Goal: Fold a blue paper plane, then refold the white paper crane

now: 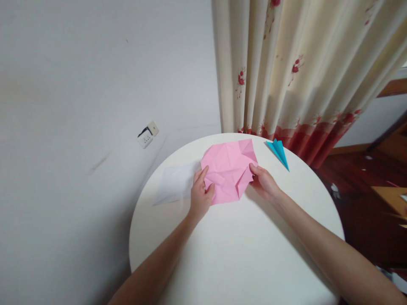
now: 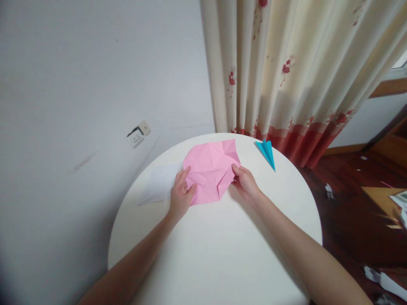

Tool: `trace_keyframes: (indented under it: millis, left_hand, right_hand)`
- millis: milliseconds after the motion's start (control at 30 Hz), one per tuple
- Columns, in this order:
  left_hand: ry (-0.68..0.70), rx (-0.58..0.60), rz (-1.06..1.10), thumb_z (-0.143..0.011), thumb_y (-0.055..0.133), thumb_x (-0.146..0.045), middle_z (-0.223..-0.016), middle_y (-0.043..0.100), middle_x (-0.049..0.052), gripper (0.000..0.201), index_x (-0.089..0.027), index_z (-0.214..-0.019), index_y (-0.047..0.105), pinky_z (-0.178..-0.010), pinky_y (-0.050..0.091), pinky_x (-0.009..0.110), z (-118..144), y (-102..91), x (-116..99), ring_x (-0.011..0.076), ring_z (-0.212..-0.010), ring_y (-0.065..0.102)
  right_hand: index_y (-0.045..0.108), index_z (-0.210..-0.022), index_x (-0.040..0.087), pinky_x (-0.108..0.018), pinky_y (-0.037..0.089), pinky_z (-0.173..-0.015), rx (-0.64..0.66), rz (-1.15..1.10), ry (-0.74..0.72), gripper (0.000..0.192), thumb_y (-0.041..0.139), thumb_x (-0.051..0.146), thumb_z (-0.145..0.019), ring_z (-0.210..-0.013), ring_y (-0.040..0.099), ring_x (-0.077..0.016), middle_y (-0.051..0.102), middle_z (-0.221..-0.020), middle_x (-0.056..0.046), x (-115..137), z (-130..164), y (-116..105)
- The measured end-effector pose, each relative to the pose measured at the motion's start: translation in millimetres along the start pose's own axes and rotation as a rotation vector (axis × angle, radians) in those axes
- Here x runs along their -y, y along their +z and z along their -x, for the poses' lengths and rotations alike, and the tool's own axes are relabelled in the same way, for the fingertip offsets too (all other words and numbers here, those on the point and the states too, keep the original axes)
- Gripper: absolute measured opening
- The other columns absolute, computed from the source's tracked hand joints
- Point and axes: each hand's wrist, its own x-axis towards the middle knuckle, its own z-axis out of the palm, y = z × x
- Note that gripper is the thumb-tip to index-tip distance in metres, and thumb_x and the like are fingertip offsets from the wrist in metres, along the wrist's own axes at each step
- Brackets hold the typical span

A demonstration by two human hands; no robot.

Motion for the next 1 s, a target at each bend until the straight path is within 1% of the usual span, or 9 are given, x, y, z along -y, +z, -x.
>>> trace_keyframes:
  millis: [133,200,267,400,500,667,800,900,1000]
  left_hand:
    - [-0.008,0.033,-0.020,-0.081,0.057,-0.011,-0.139,0.047,0.010,0.066,-0.025,-0.145,0.047,-0.097,0.046,0.028,0.7,1.8,5.4,0.0178,-0.119,0.053]
    - [-0.002,0.038,-0.051,-0.081,0.057,-0.011,-0.139,0.047,0.009,0.068,-0.026,-0.146,0.046,-0.098,0.046,0.029,1.0,1.4,8.5,0.0186,-0.120,0.053]
    - [-0.002,0.037,-0.073,-0.080,0.057,-0.011,-0.138,0.048,0.009,0.069,-0.026,-0.146,0.046,-0.100,0.046,0.030,0.4,0.4,11.2,0.0195,-0.119,0.053]
    - [0.008,0.036,-0.109,-0.081,0.056,-0.009,-0.137,0.049,0.009,0.068,-0.027,-0.146,0.046,-0.106,0.043,0.034,-2.9,-1.2,15.2,0.0210,-0.124,0.051]
    - [0.035,0.020,-0.137,-0.081,0.055,-0.007,-0.136,0.049,0.009,0.069,-0.026,-0.146,0.046,-0.112,0.037,0.037,-5.4,-2.0,15.3,0.0218,-0.129,0.048]
    - [0.123,0.032,-0.212,-0.082,0.052,-0.005,-0.135,0.050,0.010,0.067,-0.024,-0.147,0.045,-0.116,0.033,0.040,-6.5,-3.3,9.8,0.0225,-0.131,0.046]
    - [0.165,0.047,-0.237,-0.084,0.051,-0.005,-0.137,0.049,0.011,0.065,-0.023,-0.146,0.046,-0.117,0.031,0.039,-4.9,-2.5,6.3,0.0219,-0.133,0.045]
    - [0.104,0.018,-0.209,-0.082,0.053,-0.006,-0.137,0.050,0.011,0.066,-0.023,-0.146,0.046,-0.116,0.033,0.041,-5.3,-2.7,8.1,0.0230,-0.133,0.046]
    - [-0.059,-0.114,-0.141,-0.078,0.056,-0.007,-0.141,0.049,0.011,0.068,-0.022,-0.144,0.048,-0.112,0.038,0.040,-8.2,-4.8,16.1,0.0240,-0.132,0.047]
  right_hand:
    - [0.062,-0.086,0.021,-0.028,0.042,-0.060,-0.189,0.184,-0.062,0.034,0.074,0.050,-0.073,-0.067,0.054,-0.0151,0.065,-0.078,0.000,-2.9,-1.1,0.4]
    - [0.059,-0.086,0.022,-0.028,0.042,-0.060,-0.369,0.329,-0.206,0.032,0.071,0.049,-0.075,-0.066,0.052,-0.0147,0.061,-0.076,0.001,-7.6,-1.8,1.9]
    - [0.057,-0.083,0.022,-0.029,0.042,-0.059,-0.425,0.452,-0.338,0.032,0.072,0.049,-0.074,-0.064,0.050,-0.0148,0.058,-0.073,0.002,-13.6,-2.9,3.1]
    - [0.056,-0.091,0.023,-0.029,0.040,-0.053,-0.235,0.537,-0.284,0.036,0.076,0.042,-0.068,-0.056,0.053,-0.0167,0.055,-0.060,0.005,-25.0,-4.1,4.0]
    - [0.058,-0.096,0.023,-0.029,0.043,-0.057,-0.184,0.597,-0.307,0.035,0.074,0.036,-0.068,-0.060,0.059,-0.0185,0.060,-0.062,0.004,-27.2,-4.8,3.3]
    - [0.066,-0.066,0.019,-0.031,0.043,-0.060,-0.202,0.656,-0.240,0.031,0.073,0.048,-0.071,-0.063,0.060,-0.0200,0.068,-0.068,-0.006,-23.7,-5.4,4.1]
    - [0.068,-0.061,0.017,-0.031,0.038,-0.054,-0.170,0.618,-0.163,0.032,0.077,0.047,-0.067,-0.054,0.055,-0.0175,0.066,-0.060,-0.006,-24.4,-1.9,5.1]
    - [0.069,-0.064,0.017,-0.029,0.038,-0.056,-0.185,0.564,-0.167,0.027,0.078,0.042,-0.064,-0.056,0.053,-0.0160,0.065,-0.061,-0.003,-21.6,-0.6,3.5]
    - [0.066,-0.067,0.020,-0.028,0.042,-0.064,-0.168,0.478,-0.199,0.023,0.075,0.040,-0.067,-0.066,0.057,-0.0157,0.067,-0.069,0.000,-14.1,-1.9,0.5]
